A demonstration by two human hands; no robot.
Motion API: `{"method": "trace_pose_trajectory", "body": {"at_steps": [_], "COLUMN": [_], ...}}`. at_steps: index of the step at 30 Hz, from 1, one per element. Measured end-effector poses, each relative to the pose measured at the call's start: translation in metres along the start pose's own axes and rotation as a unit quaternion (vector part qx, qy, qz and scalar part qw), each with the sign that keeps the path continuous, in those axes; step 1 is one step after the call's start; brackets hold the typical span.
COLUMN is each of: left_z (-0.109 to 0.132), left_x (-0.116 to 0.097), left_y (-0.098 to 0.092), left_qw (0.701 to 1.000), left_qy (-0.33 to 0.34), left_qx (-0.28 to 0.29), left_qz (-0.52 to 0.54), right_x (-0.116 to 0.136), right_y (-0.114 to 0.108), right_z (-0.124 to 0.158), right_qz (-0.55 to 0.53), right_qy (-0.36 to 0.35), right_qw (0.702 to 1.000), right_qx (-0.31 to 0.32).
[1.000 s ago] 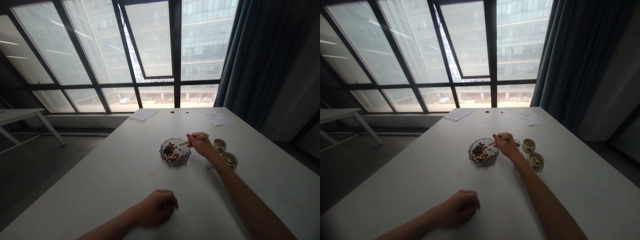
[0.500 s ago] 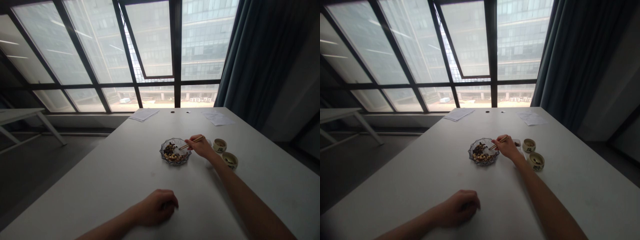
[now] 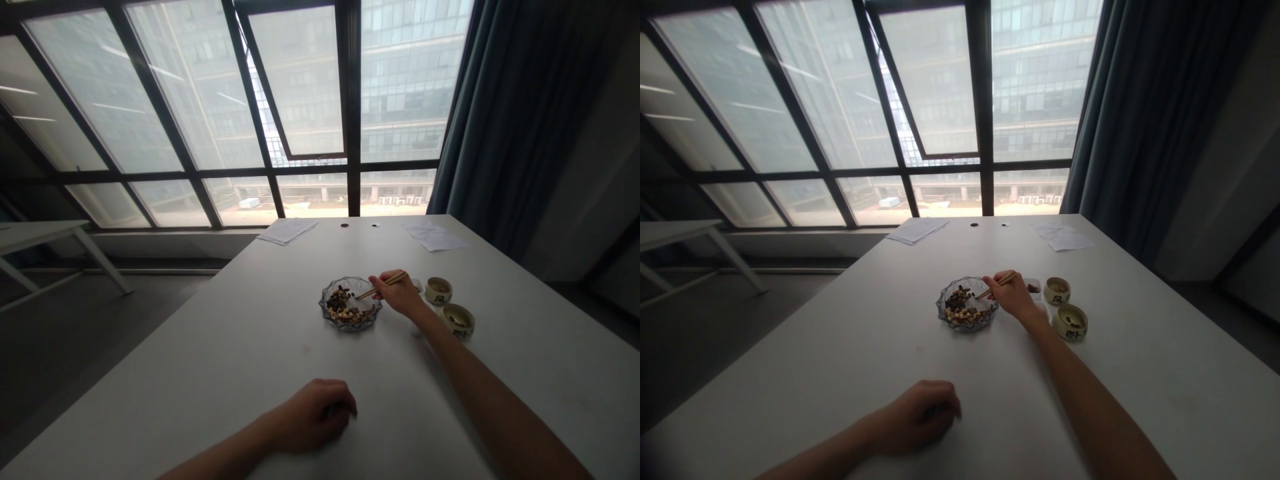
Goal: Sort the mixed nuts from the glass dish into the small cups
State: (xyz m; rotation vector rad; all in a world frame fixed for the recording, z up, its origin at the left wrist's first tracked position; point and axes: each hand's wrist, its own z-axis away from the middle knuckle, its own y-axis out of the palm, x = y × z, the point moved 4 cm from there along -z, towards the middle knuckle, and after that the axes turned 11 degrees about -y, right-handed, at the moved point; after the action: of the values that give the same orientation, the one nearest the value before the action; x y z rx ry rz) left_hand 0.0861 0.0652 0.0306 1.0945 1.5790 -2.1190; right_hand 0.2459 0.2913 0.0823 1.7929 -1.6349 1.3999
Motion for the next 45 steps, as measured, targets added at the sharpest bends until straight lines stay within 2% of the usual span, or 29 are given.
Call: {"method": "trace_pose_trajectory", "body": {"at_steps": [14,23,28,32,40,45], "left_z": [-0.001,-0.001,-0.001,-0.001,-0.001,0.000], "left_x": [0.002,0.003,0.003,0.002,0.005,0.004], "left_y": [0.001,0.001,0.000,0.000,0.001,0.001], "left_qw": [1.000,1.000,1.000,1.000,1.000,1.000], "left_qy": [0.010,0.002,-0.001,-0.004,-0.003,-0.011], "left_qx": [-0.009,-0.003,-0.002,0.002,0.002,0.005], "left_qz": [0.004,0.003,0.005,0.003,-0.002,-0.009], "right_x": [-0.001,-0.003,0.007,0.032,0.077,0.088], "right_y": [0.005,0.007,-0.003,-0.029,-0.128,-0.173], "right_z": [0.001,0.000,-0.003,-0.005,0.016,0.036], "right_qz": [-0.021,-0.026,-0.030,-0.029,0.035,0.095], "right_qy": [0.007,0.003,0.009,0.013,0.054,0.079], "right_qw": [1.000,0.998,0.997,0.996,0.986,0.969], "right_qx": [-0.005,-0.049,-0.070,-0.083,-0.153,-0.214]}}
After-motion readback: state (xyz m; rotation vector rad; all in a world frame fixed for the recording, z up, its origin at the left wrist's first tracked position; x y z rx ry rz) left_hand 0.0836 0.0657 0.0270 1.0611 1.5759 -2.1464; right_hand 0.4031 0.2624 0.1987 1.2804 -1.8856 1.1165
